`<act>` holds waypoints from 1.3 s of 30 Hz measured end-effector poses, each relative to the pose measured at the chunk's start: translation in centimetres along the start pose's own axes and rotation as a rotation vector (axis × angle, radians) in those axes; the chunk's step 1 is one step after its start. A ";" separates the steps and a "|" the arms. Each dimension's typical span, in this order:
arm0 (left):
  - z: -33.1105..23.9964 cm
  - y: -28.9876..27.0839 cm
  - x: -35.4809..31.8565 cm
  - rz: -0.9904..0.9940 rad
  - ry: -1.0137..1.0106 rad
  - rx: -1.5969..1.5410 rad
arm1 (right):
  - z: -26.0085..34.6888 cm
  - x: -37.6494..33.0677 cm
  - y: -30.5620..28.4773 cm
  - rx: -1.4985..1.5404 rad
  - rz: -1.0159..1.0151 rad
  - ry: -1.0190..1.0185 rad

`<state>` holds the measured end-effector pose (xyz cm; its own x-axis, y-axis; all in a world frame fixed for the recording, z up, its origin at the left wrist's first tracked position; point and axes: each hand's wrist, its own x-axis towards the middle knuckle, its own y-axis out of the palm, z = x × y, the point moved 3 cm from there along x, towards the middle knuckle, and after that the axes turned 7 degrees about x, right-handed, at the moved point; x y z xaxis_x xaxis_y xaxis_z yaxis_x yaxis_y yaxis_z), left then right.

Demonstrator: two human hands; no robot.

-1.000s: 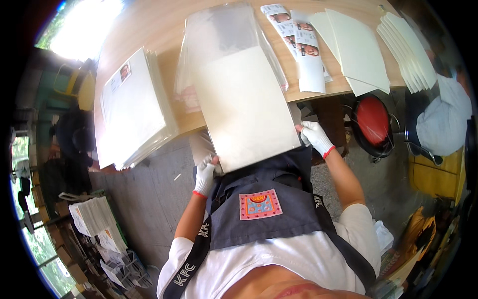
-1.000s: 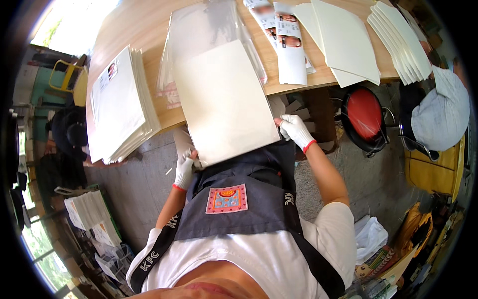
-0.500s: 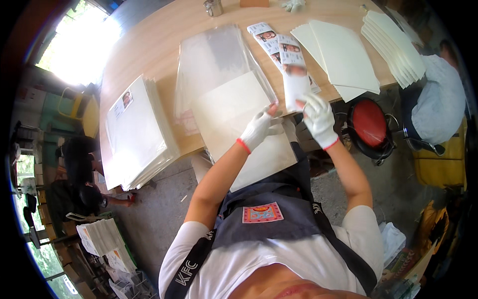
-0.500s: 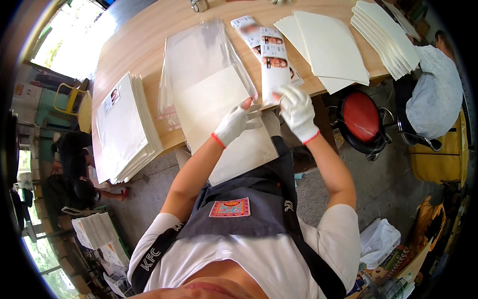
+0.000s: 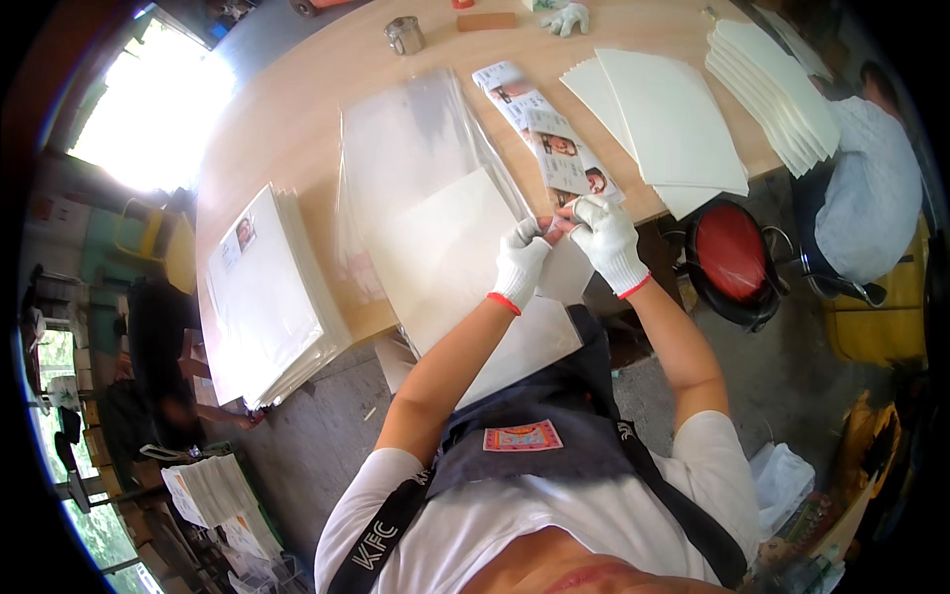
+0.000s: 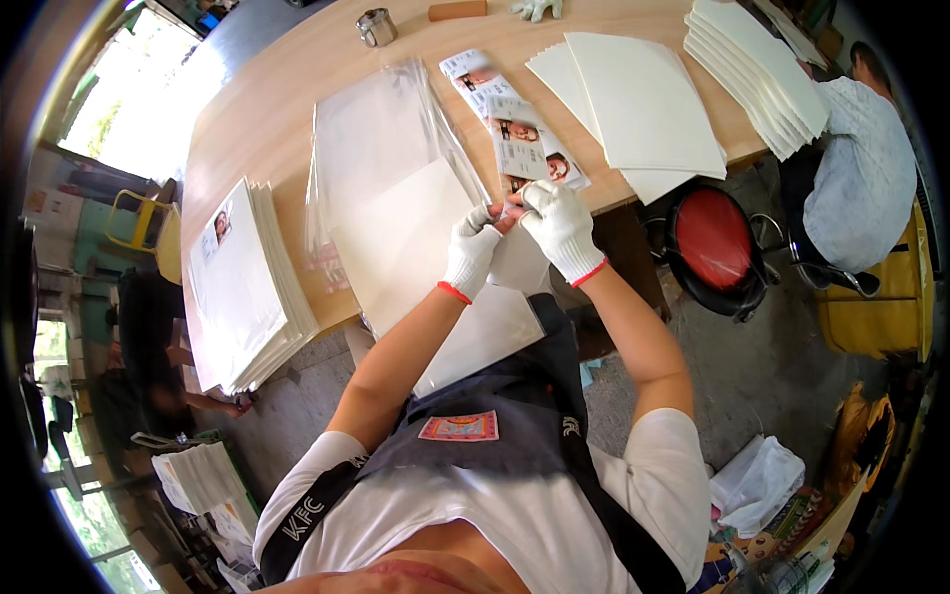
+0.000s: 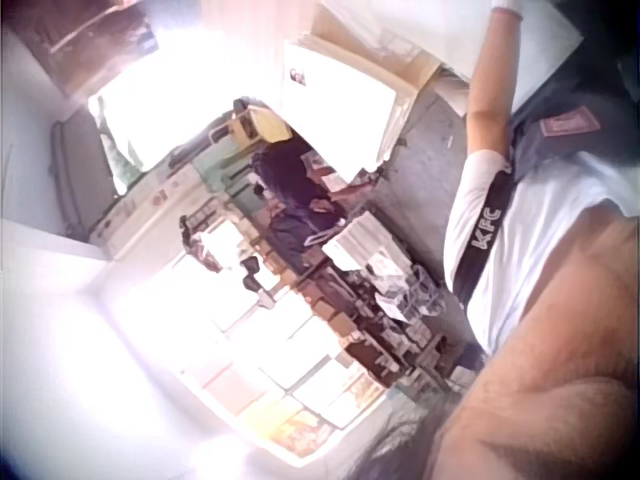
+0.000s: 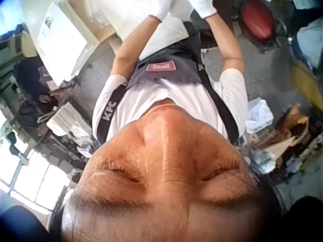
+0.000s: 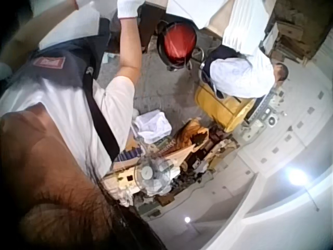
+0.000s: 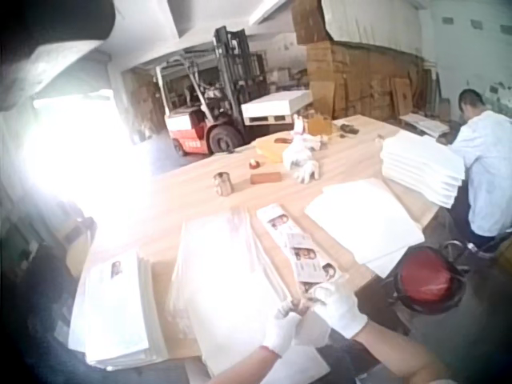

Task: The person repeatedly picks up a white rectangular sheet and a printed label, places the label on the sheet, and inserts the assembly into a clear plastic bag. The person then places the completed package onto a stack on the table.

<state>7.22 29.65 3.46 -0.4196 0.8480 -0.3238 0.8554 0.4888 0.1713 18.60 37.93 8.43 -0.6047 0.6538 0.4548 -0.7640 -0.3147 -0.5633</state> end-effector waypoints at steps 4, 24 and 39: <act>-0.2 -0.7 1.2 -0.038 0.032 0.064 | -0.4 2.1 0.2 -0.079 0.143 0.080; 1.3 -0.4 4.2 -0.106 -0.058 -0.140 | -1.6 18.4 -7.4 -0.271 -0.314 -0.014; -1.9 -13.4 -9.5 -0.311 0.901 1.068 | -0.5 6.7 15.5 0.110 0.324 -0.499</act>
<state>-0.83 15.44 5.99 -0.3291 0.7731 0.5422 0.3394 0.6327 -0.6961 2.75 37.76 2.43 -0.8228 0.1194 0.5556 -0.5258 -0.5308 -0.6646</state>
